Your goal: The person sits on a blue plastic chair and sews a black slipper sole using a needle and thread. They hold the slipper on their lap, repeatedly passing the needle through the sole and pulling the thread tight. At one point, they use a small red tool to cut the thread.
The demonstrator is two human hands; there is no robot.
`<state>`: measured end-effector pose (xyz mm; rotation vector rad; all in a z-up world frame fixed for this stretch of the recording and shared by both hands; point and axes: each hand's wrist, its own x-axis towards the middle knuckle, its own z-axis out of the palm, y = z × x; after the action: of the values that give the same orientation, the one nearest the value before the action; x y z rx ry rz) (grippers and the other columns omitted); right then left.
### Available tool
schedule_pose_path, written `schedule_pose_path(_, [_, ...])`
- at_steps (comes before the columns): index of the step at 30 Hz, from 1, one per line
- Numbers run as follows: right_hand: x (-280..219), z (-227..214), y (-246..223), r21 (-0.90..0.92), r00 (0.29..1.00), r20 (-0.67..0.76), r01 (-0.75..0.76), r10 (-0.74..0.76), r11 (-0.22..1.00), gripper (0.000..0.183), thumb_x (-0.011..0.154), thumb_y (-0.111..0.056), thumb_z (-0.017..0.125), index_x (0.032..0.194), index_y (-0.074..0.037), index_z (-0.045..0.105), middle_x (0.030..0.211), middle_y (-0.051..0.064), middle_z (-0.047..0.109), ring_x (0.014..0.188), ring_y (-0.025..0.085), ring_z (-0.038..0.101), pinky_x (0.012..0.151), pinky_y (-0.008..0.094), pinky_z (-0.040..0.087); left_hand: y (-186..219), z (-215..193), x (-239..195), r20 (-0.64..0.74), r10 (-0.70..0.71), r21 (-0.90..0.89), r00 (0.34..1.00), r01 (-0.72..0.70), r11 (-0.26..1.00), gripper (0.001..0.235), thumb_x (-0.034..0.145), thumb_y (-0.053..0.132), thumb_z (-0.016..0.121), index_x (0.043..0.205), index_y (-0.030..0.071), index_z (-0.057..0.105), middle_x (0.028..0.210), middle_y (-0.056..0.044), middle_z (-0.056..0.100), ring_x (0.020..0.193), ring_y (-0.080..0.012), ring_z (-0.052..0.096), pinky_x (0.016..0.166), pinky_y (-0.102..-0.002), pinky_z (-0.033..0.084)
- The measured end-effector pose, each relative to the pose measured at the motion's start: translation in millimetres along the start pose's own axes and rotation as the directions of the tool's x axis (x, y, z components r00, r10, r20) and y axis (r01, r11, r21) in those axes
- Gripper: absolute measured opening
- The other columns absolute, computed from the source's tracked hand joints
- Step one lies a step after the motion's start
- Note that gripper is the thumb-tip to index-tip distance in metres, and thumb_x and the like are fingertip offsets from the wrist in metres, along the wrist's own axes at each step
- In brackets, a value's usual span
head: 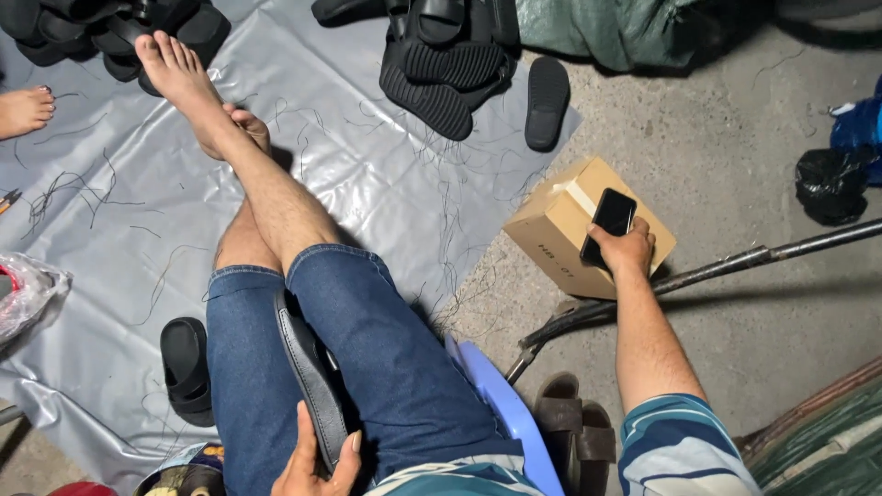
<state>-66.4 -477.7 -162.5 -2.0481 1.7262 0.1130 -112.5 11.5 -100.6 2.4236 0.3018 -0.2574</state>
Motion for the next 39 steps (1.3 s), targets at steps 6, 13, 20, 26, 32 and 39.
schedule_pose_path(6, [-7, -4, -11, 0.03, 0.998, 0.036, -0.046, 0.045, 0.998, 0.082, 0.068, -0.041, 0.073, 0.132, -0.008, 0.034, 0.125, 0.014, 0.037, 0.119, 0.031, 0.038, 0.098, 0.044, 0.034, 0, -3, 1, 0.015, 0.01, 0.054, 1.0, -0.01, 0.998, 0.079, 0.059, 0.04, 0.071, 0.132, 0.032, 0.045, 0.092, -0.001, 0.07, 0.076, -0.0154, 0.067, 0.077, -0.024, 0.05])
schedule_pose_path(13, [5, 7, -1, 0.081, 0.999, 0.01, -0.031, 0.03, 0.996, 0.084, 0.068, -0.038, 0.075, 0.133, -0.006, 0.032, 0.128, 0.014, 0.034, 0.118, 0.032, 0.039, 0.098, 0.042, 0.034, 2, -2, 1, -0.002, 0.007, 0.049, 1.0, -0.007, 0.999, 0.079, 0.058, 0.038, 0.073, 0.132, 0.03, 0.047, 0.085, -0.003, 0.07, 0.067, -0.0154, 0.066, 0.072, -0.023, 0.05])
schedule_pose_path(20, [-58, -13, -16, 0.249, 0.997, -0.067, 0.059, -0.043, 0.967, 0.064, 0.078, -0.032, 0.069, 0.13, -0.011, 0.038, 0.131, 0.015, 0.032, 0.119, 0.03, 0.038, 0.099, 0.045, 0.036, 15, -13, 5, 0.106, -0.146, 0.11, 0.984, 0.134, 0.985, 0.085, 0.055, 0.045, 0.071, 0.134, 0.038, 0.041, 0.097, -0.002, 0.069, 0.087, -0.0187, 0.066, 0.079, -0.025, 0.048])
schedule_pose_path(26, [-166, 27, -20, 0.393, 0.883, 0.265, 0.269, -0.388, 0.879, 0.018, 0.076, -0.014, 0.064, 0.092, -0.015, 0.057, 0.131, 0.006, 0.05, 0.117, 0.024, 0.05, 0.088, 0.037, 0.048, 23, -19, 8, 0.157, -0.242, 0.223, 0.957, 0.205, 0.953, 0.09, 0.052, 0.051, 0.071, 0.136, 0.044, 0.038, 0.08, -0.002, 0.071, 0.067, -0.0197, 0.066, 0.071, -0.027, 0.049])
schedule_pose_path(32, [-275, 4, -63, 0.602, 0.342, 0.504, 0.519, -0.793, 0.607, 0.032, 0.078, -0.024, 0.062, 0.11, -0.016, 0.061, 0.104, 0.003, 0.06, 0.071, 0.008, 0.056, 0.063, 0.02, 0.051, 19, -40, 22, 0.406, -0.342, 0.115, 0.847, 0.324, 0.939, 0.094, 0.057, 0.028, 0.082, 0.137, 0.046, 0.036, 0.069, 0.006, 0.06, 0.045, -0.0107, 0.021, 0.04, -0.022, 0.027])
schedule_pose_path(39, [-294, 11, -64, 0.62, -0.15, 0.286, 0.782, -0.947, 0.063, 0.03, 0.083, -0.036, 0.06, 0.099, -0.01, 0.059, 0.093, 0.004, 0.063, 0.084, 0.023, 0.062, 0.074, 0.032, 0.048, 9, -54, 28, 0.574, -0.06, -0.115, 0.816, 0.154, 0.981, 0.091, 0.061, 0.019, 0.078, 0.139, 0.027, 0.033, 0.128, 0.01, 0.057, 0.112, 0.0067, 0.044, 0.097, -0.014, 0.029])
